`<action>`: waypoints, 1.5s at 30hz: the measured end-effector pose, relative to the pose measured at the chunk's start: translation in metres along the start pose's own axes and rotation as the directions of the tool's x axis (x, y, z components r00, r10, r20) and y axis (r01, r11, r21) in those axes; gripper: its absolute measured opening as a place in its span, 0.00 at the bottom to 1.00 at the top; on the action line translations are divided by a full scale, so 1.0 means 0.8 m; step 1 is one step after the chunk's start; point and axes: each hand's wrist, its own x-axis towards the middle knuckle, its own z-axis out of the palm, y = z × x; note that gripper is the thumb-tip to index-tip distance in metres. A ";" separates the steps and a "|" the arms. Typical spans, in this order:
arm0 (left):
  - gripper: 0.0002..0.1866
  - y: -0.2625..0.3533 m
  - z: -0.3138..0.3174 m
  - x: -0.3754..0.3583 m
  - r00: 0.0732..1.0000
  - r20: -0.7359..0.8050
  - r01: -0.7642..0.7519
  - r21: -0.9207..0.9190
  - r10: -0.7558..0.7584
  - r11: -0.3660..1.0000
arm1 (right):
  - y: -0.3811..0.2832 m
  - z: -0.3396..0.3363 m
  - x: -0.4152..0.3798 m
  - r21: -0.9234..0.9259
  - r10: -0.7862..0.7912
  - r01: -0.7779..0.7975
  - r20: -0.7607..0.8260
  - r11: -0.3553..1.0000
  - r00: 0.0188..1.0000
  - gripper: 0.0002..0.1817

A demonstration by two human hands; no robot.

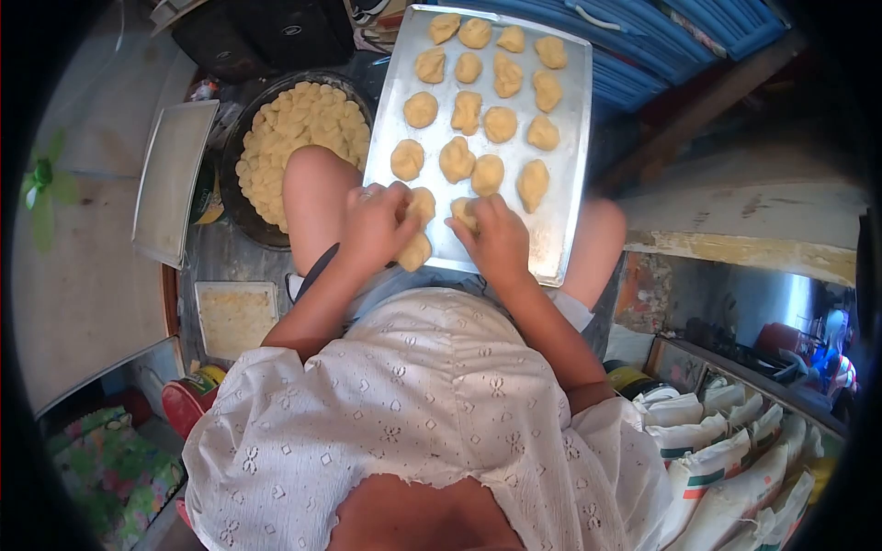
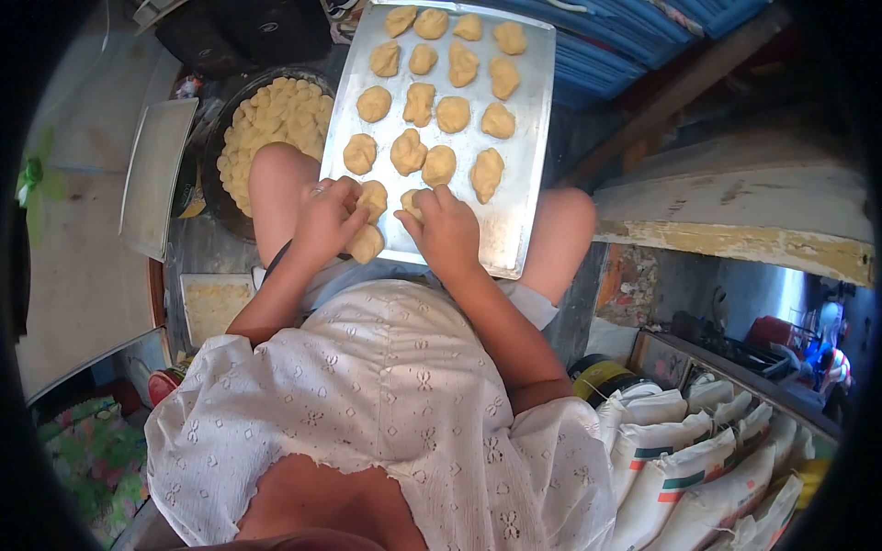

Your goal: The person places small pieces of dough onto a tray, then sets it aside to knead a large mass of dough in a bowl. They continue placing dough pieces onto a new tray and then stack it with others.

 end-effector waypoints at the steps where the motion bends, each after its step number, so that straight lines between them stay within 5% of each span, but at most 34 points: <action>1: 0.09 -0.002 0.000 0.000 1.000 -0.023 -0.022 -0.060 0.021 0.998 | -0.001 -0.003 0.001 0.003 -0.002 0.002 0.002 1.000 1.000 0.15; 4: 0.09 -0.010 -0.001 -0.004 0.997 -0.010 -0.080 -0.063 0.079 0.995 | 0.001 -0.017 -0.003 0.045 0.049 -0.049 0.008 0.998 0.999 0.12; 12: 0.10 0.020 0.020 0.003 0.977 0.067 -0.198 -0.100 0.205 0.975 | 0.017 -0.053 -0.027 -0.011 0.073 -0.079 -0.282 0.997 0.957 0.09; 15: 0.09 0.042 0.038 0.007 0.966 -0.006 -0.256 -0.087 0.257 0.963 | 0.030 -0.065 -0.036 -0.062 0.133 -0.156 -0.281 0.986 0.951 0.08; 18: 0.08 0.049 0.051 0.014 0.967 0.043 -0.252 0.014 0.251 0.968 | 0.040 -0.060 -0.034 -0.229 0.151 -0.161 -0.058 0.960 0.987 0.10; 21: 0.10 0.049 0.037 0.020 0.952 0.153 -0.276 0.042 0.266 0.960 | 0.031 -0.074 -0.017 -0.326 0.064 -0.075 -0.043 0.942 0.997 0.13; 24: 0.12 0.047 0.035 0.029 0.964 -0.042 -0.264 0.004 0.264 0.964 | 0.039 -0.074 0.016 -0.287 0.061 -0.105 -0.158 0.952 0.986 0.17; 28: 0.14 0.055 0.037 0.069 0.960 -0.032 -0.281 -0.032 0.280 0.959 | 0.067 -0.060 0.027 -0.056 0.170 -0.174 -0.069 0.983 0.983 0.22; 30: 0.11 0.054 0.053 0.088 0.853 -0.068 -0.482 0.273 0.517 0.832 | 0.076 -0.058 0.029 -0.007 0.210 -0.212 -0.099 0.977 0.973 0.22; 33: 0.12 0.061 0.068 0.100 0.832 -0.032 -0.518 0.315 0.554 0.796 | 0.083 -0.056 0.026 -0.037 0.300 -0.305 -0.103 0.952 0.948 0.21; 40: 0.12 0.081 0.072 0.093 0.868 -0.016 -0.471 0.285 0.496 0.835 | 0.066 -0.064 0.026 -0.103 0.349 -0.351 -0.035 0.931 0.936 0.18; 42: 0.14 0.074 0.044 0.079 0.881 -0.126 -0.449 0.082 0.456 0.890 | 0.054 -0.071 0.023 -0.271 0.107 -0.141 -0.137 0.952 0.985 0.17; 43: 0.16 0.065 0.027 0.069 0.923 -0.100 -0.371 0.028 0.372 0.928 | 0.045 -0.071 0.020 -0.266 0.109 -0.141 -0.133 0.954 0.985 0.17; 45: 0.20 0.032 -0.008 0.046 0.976 -0.011 -0.220 -0.001 0.220 0.976 | 0.016 -0.065 0.009 0.050 0.009 -0.010 0.018 0.999 1.000 0.17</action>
